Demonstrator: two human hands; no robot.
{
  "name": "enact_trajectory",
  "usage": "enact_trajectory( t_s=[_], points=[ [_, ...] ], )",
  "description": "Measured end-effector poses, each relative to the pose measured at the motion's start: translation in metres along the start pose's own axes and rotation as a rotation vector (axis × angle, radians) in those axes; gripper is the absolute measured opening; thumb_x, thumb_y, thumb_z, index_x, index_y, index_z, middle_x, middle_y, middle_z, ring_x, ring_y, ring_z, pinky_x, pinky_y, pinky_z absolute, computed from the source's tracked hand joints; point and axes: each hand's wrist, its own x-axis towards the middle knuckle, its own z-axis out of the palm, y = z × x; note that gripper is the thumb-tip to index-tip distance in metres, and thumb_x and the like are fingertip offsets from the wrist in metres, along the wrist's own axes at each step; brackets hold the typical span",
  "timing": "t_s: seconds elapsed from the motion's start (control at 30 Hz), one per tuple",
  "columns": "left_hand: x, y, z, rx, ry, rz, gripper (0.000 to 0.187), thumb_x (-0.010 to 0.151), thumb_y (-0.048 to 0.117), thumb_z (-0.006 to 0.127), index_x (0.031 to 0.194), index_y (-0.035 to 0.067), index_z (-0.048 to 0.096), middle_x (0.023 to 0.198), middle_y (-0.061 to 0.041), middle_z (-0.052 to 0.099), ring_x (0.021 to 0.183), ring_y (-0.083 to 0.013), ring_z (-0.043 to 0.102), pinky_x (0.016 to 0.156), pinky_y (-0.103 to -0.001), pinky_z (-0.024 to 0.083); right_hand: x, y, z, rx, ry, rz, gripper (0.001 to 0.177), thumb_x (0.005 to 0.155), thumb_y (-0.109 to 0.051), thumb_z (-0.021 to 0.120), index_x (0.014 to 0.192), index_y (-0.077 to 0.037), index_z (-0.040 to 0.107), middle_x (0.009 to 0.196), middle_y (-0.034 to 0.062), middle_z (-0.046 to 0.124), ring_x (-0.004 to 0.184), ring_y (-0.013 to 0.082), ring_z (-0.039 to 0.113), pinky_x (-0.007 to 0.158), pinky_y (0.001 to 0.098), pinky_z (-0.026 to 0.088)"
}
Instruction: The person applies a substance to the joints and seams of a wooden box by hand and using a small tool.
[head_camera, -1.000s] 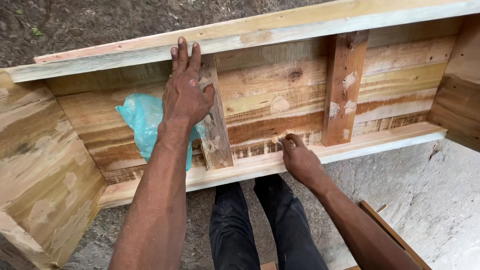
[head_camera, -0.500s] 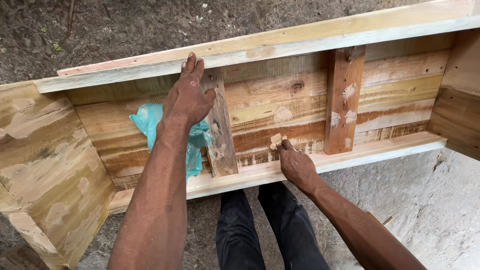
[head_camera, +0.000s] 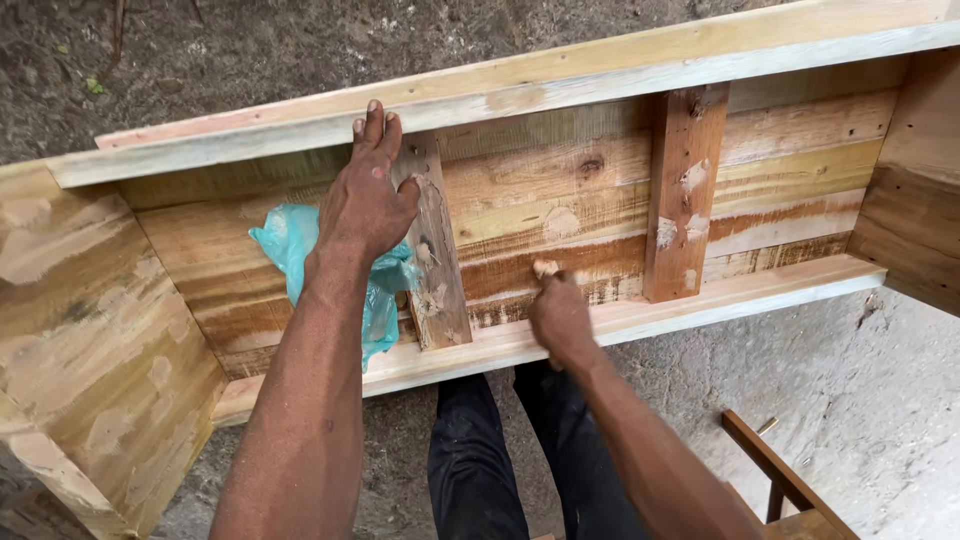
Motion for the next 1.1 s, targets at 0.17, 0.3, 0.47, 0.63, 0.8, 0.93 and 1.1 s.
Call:
enact_trajectory(
  t_s=[0.17, 0.3, 0.47, 0.63, 0.8, 0.93, 1.1],
  points=[
    [-0.004, 0.017, -0.003, 0.16, 0.001, 0.019, 0.09, 0.102, 0.029, 0.066, 0.182, 0.012, 0.028, 0.192, -0.004, 0.009, 0.175, -0.0315, 0.012, 0.132, -0.062, 0.039, 0.004, 0.02, 0.013, 0.016, 0.082, -0.059, 0.04, 0.104, -0.018, 0.055, 0.123, 0.004, 0.083, 0.121, 0.0289, 0.069, 0.103, 0.0612, 0.075, 0.088, 0.0659, 0.066],
    [-0.005, 0.027, 0.012, 0.306, -0.012, -0.047, 0.1, 0.097, 0.032, 0.066, 0.183, 0.011, 0.019, 0.193, -0.007, 0.003, 0.176, -0.0314, 0.008, 0.133, -0.059, 0.036, 0.008, 0.034, 0.028, 0.113, 0.161, 0.086, 0.042, 0.099, -0.022, 0.053, 0.128, -0.009, 0.082, 0.125, 0.0259, 0.073, 0.106, 0.0546, 0.079, 0.091, 0.0647, 0.067],
    [-0.005, 0.033, 0.034, 0.361, 0.052, -0.079, 0.115, 0.091, 0.031, 0.073, 0.183, 0.007, 0.01, 0.192, -0.015, -0.003, 0.176, -0.038, 0.003, 0.136, -0.057, 0.032, 0.01, 0.057, 0.024, 0.237, 0.014, 0.097, 0.043, 0.097, -0.031, 0.061, 0.129, -0.018, 0.085, 0.126, 0.0188, 0.078, 0.12, 0.0488, 0.077, 0.104, 0.0596, 0.064],
    [-0.007, 0.034, 0.052, 0.351, 0.195, -0.078, 0.112, 0.09, 0.029, 0.072, 0.183, 0.002, 0.016, 0.191, -0.018, 0.005, 0.175, -0.0408, 0.01, 0.135, -0.058, 0.031, -0.067, 0.047, -0.083, 0.746, 0.166, 0.285, 0.045, 0.096, -0.029, 0.078, 0.136, -0.009, 0.081, 0.14, 0.0189, 0.075, 0.073, 0.0344, 0.085, 0.063, 0.0416, 0.071],
    [-0.035, 0.063, 0.105, 0.334, 0.215, -0.035, 0.102, 0.092, 0.027, 0.072, 0.18, 0.001, 0.028, 0.189, -0.022, 0.018, 0.172, -0.0443, 0.02, 0.135, -0.063, 0.029, -0.094, 0.13, -0.077, 0.844, 0.281, 0.314, 0.045, 0.1, -0.025, 0.08, 0.139, -0.004, 0.08, 0.136, 0.0252, 0.076, 0.066, 0.035, 0.083, 0.055, 0.0425, 0.07],
    [-0.038, 0.078, 0.144, 0.222, 0.311, -0.082, 0.108, 0.094, 0.036, 0.075, 0.182, 0.004, 0.022, 0.188, -0.025, 0.018, 0.171, -0.047, 0.021, 0.135, -0.066, 0.028, -0.101, 0.185, -0.084, 0.547, 0.42, 0.182, 0.04, 0.102, -0.025, 0.079, 0.137, -0.005, 0.081, 0.134, 0.0255, 0.076, 0.079, 0.0431, 0.084, 0.061, 0.0499, 0.07],
    [0.0, 0.132, 0.127, 0.05, 0.598, -0.074, 0.106, 0.107, 0.044, 0.085, 0.175, -0.011, 0.025, 0.18, -0.038, 0.019, 0.166, -0.0597, 0.026, 0.133, -0.074, 0.031, -0.102, 0.219, -0.112, 0.411, 0.471, 0.033, 0.036, 0.106, -0.014, 0.071, 0.138, 0.003, 0.076, 0.14, 0.0258, 0.069, 0.102, 0.0528, 0.078, 0.076, 0.0548, 0.069]
  ],
)
